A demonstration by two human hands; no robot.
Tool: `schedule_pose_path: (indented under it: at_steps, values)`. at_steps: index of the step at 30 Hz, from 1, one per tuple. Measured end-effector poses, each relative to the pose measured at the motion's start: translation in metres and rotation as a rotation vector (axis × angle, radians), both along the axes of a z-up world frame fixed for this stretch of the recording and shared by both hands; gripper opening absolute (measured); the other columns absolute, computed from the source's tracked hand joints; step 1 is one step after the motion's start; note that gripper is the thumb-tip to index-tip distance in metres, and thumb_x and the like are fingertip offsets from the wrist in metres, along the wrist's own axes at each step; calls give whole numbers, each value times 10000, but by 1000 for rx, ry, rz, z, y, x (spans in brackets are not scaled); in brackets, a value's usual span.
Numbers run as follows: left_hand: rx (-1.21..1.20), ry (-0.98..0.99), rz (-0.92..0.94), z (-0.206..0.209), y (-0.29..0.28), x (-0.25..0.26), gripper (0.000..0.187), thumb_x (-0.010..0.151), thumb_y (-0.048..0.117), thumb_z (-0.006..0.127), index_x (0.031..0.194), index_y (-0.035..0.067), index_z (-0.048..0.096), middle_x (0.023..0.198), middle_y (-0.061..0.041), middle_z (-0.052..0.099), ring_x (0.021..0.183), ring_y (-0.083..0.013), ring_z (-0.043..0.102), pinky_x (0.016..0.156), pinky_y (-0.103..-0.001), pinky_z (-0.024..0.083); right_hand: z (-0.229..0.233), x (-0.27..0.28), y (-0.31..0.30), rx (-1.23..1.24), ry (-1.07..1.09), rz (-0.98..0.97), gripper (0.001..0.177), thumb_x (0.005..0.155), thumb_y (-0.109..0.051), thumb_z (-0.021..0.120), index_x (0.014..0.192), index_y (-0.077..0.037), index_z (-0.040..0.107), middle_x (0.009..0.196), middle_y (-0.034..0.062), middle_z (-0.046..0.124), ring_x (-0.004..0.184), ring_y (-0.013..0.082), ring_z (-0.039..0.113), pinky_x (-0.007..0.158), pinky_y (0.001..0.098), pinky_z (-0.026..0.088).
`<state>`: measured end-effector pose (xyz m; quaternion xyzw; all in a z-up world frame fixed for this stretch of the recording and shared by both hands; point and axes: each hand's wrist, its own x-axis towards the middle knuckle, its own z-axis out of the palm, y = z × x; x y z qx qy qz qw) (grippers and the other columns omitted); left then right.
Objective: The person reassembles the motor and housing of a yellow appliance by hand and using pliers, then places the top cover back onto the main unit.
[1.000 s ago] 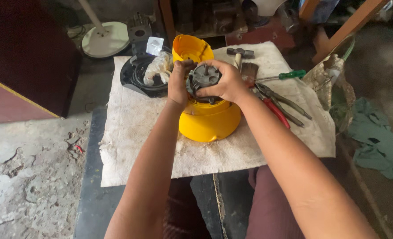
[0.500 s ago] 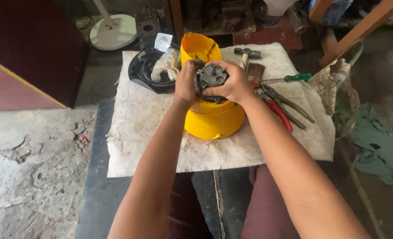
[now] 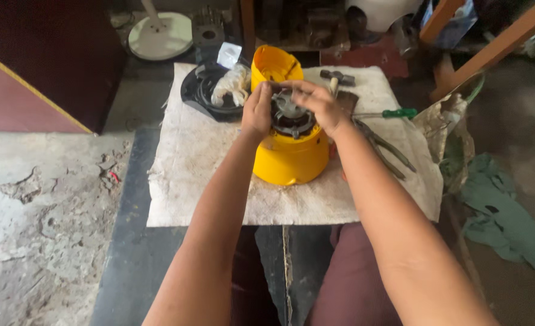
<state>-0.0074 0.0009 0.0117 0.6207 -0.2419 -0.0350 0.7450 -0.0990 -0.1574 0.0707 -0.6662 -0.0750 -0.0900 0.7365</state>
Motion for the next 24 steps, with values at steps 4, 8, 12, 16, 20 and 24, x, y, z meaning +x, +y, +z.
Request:
schedule_pose_path:
  at_steps: [4, 8, 12, 16, 20, 24]
  values:
    - [-32, -62, -37, 4, -5, 0, 435, 1095, 378, 422, 1149, 24, 669, 1091, -61, 711, 1027, -144, 629, 954, -294, 486, -18, 1, -3, -236, -235, -210, 191, 988, -154, 731, 1113, -14, 769, 1134, 45, 723, 1102, 134, 665, 1004, 266, 513]
    - [-36, -20, -46, 0, -1, -2, 447, 1092, 391, 435, 1138, 15, 672, 1070, -76, 713, 1004, -151, 631, 936, -302, 499, -33, 8, -3, -296, -306, -318, 228, 915, -162, 823, 1071, 0, 783, 1096, 59, 730, 1055, 141, 673, 969, 276, 520]
    - [-38, -60, -50, 1, 1, -3, 475, 1095, 413, 430, 1120, 7, 677, 1058, -80, 721, 1002, -156, 640, 943, -299, 499, -28, 10, 2, -438, -141, -444, 316, 842, -170, 882, 1041, 37, 750, 948, 102, 692, 928, 158, 599, 855, 291, 480]
    - [-54, -67, -62, 1, -2, -3, 488, 1092, 419, 420, 1127, 7, 679, 1088, -75, 722, 1038, -153, 641, 963, -295, 488, -12, 0, -1, -14, -110, -170, 318, 920, -84, 677, 1232, -31, 707, 1075, 25, 743, 988, 106, 678, 940, 238, 527]
    - [-65, -16, -60, -1, 2, -1, 484, 1112, 415, 435, 1153, -3, 674, 1072, -90, 683, 999, -158, 585, 933, -311, 480, -2, -4, 5, -196, -196, -129, 261, 1000, -29, 591, 1227, 31, 706, 1142, 73, 749, 1081, 120, 683, 995, 257, 532]
    - [-78, -89, -77, -3, -1, -1, 504, 1100, 435, 408, 1146, 10, 676, 1110, -82, 713, 1043, -160, 633, 971, -299, 481, -6, -8, 7, -161, -180, -106, 261, 1027, -40, 562, 1251, 11, 686, 1139, 68, 749, 1086, 119, 688, 1013, 257, 531]
